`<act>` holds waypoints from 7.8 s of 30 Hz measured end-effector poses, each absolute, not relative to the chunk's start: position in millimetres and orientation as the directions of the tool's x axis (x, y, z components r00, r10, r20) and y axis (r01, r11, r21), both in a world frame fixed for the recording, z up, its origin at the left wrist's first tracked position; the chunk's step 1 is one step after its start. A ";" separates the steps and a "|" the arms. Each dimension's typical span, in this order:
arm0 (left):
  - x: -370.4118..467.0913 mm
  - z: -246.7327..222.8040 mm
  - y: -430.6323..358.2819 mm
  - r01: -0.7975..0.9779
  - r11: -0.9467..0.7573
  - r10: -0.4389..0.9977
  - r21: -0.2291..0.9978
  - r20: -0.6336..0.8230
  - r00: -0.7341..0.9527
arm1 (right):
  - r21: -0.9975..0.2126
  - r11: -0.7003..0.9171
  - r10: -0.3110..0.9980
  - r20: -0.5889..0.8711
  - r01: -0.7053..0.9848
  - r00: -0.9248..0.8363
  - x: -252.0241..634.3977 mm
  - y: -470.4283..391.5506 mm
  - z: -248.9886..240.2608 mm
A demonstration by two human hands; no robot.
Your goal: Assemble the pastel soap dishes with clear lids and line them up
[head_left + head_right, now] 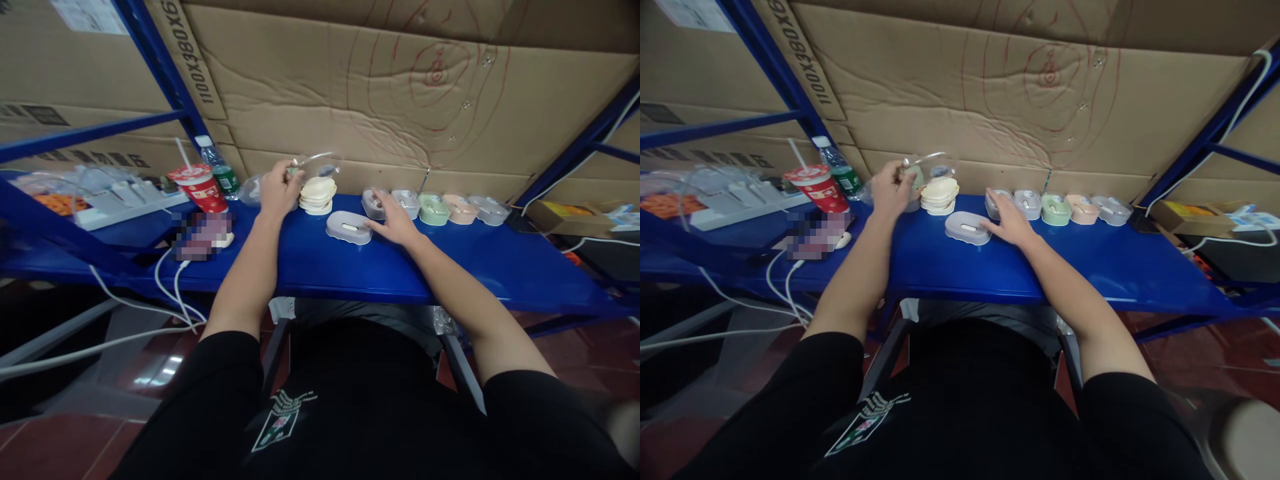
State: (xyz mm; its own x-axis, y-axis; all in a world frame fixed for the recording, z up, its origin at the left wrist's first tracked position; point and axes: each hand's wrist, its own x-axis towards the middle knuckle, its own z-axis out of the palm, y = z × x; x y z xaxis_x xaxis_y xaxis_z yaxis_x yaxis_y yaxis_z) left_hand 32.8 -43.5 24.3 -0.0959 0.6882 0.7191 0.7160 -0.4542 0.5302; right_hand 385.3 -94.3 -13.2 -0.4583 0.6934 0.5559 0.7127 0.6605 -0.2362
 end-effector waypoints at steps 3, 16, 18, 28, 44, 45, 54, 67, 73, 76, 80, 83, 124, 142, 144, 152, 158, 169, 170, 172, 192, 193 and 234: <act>56.6 21.2 -46.6 0.638 -0.581 0.689 0.505 0.722 0.057 | -0.220 0.630 0.676 0.629 0.745 -0.385 386.2 -95.6 -9.6; 91.2 6.8 -45.2 0.261 -0.540 0.830 0.800 0.454 0.325 | -0.096 0.684 0.606 0.626 0.723 -0.491 384.9 -95.7 -11.7; 92.8 3.3 -42.9 0.305 -0.473 0.873 0.827 0.394 0.286 | -0.084 0.686 0.613 0.602 0.723 -0.512 383.3 -99.0 -10.5; 105.9 -19.1 -38.4 0.570 -0.554 0.833 0.607 0.403 0.381 | -0.185 0.580 0.761 0.471 0.794 -0.446 383.4 -105.5 -10.1; 98.9 -11.3 -45.8 0.720 -0.479 0.878 0.501 0.274 0.393 | -0.175 0.548 0.818 0.318 0.818 -0.480 378.8 -108.4 -5.5; 99.2 -11.3 -46.0 0.712 -0.488 0.873 0.504 0.282 0.399 | -0.161 0.540 0.822 0.312 0.826 -0.476 378.7 -108.7 -5.1; 98.2 -10.0 -50.6 0.679 -0.476 0.879 0.559 0.283 0.383 | -0.111 0.576 0.795 0.310 0.810 -0.522 382.8 -106.0 -2.3; 111.4 -18.7 -51.9 0.503 -0.326 0.890 0.800 0.080 0.449 | -0.113 0.766 0.630 0.325 0.632 -0.706 363.0 -116.2 3.3; 92.6 -15.1 -40.1 0.632 -0.428 0.900 0.646 0.369 0.232 | 0.062 0.613 0.750 0.268 0.788 -0.604 368.6 -130.3 23.5; 80.6 -10.5 -33.3 0.724 -0.442 0.855 0.530 0.494 0.160 | 0.125 0.523 0.777 0.338 0.843 -0.531 368.9 -141.1 32.2; 71.4 -12.1 -27.7 0.792 -0.383 0.871 0.475 0.470 0.140 | 0.014 0.693 0.664 0.378 0.721 -0.645 350.1 -151.4 24.5; 68.8 -16.2 -25.4 0.817 -0.367 0.887 0.445 0.433 0.162 | -0.116 0.759 0.639 0.322 0.640 -0.699 334.8 -152.1 10.4; 72.0 -16.0 -26.4 0.763 -0.277 0.888 0.584 0.459 -0.030 | -0.694 0.210 0.866 0.460 0.689 0.199 430.2 -58.7 -26.3; 97.7 -7.9 -48.9 0.501 -0.577 0.757 0.645 0.653 0.032 | -0.560 0.219 0.688 0.669 0.799 0.281 501.6 -57.6 -18.5; 98.5 -6.2 -53.4 0.549 -0.556 0.782 0.624 0.617 0.091 | -0.545 0.245 0.717 0.658 0.802 0.229 488.0 -60.0 -17.5; 108.0 -0.6 -69.4 0.863 -0.431 0.892 0.263 0.268 0.364 | -0.400 0.486 0.764 0.626 0.777 -0.156 425.7 -78.8 -17.0; 112.7 -2.5 -71.0 0.906 -0.385 0.918 0.178 0.177 0.355 | -0.336 0.561 0.780 0.521 0.756 -0.347 404.9 -89.6 -16.0; 85.1 1.2 -56.4 0.945 -0.161 0.952 0.285 0.297 0.073 | -0.390 0.486 0.830 0.486 0.782 -0.273 416.6 -80.7 -22.1; 81.5 0.8 -54.2 0.946 -0.148 0.958 0.289 0.279 0.065 | -0.385 0.474 0.832 0.492 0.792 -0.258 417.6 -79.2 -22.3; 75.5 -0.6 -49.4 0.947 -0.129 0.968 0.294 0.246 0.055 | -0.379 0.419 0.834 0.519 0.825 -0.185 422.9 -74.8 -22.6; 73.7 -1.6 -44.0 0.857 -0.246 0.915 0.453 0.400 0.051 | -0.567 0.077 0.586 0.691 0.820 0.423 537.4 -55.4 -17.7; 74.9 -0.4 -45.0 0.839 -0.262 0.910 0.477 0.413 0.049 | -0.567 0.093 0.593 0.692 0.819 0.411 530.0 -56.2 -16.1; -22.9 2.7 -24.5 0.780 0.072 0.836 0.622 0.388 -0.387 | -0.352 0.472 0.829 0.489 0.808 -0.271 417.5 -81.1 -17.5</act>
State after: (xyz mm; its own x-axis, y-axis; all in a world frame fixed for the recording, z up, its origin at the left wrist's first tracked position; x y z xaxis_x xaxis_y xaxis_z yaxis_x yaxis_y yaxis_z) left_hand -22.9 -24.5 2.7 -0.3874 0.8361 0.3884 0.7796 0.0723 0.6221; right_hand 417.5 -81.1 -17.5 -0.2712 0.8291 0.4890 0.8085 0.4719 -0.3517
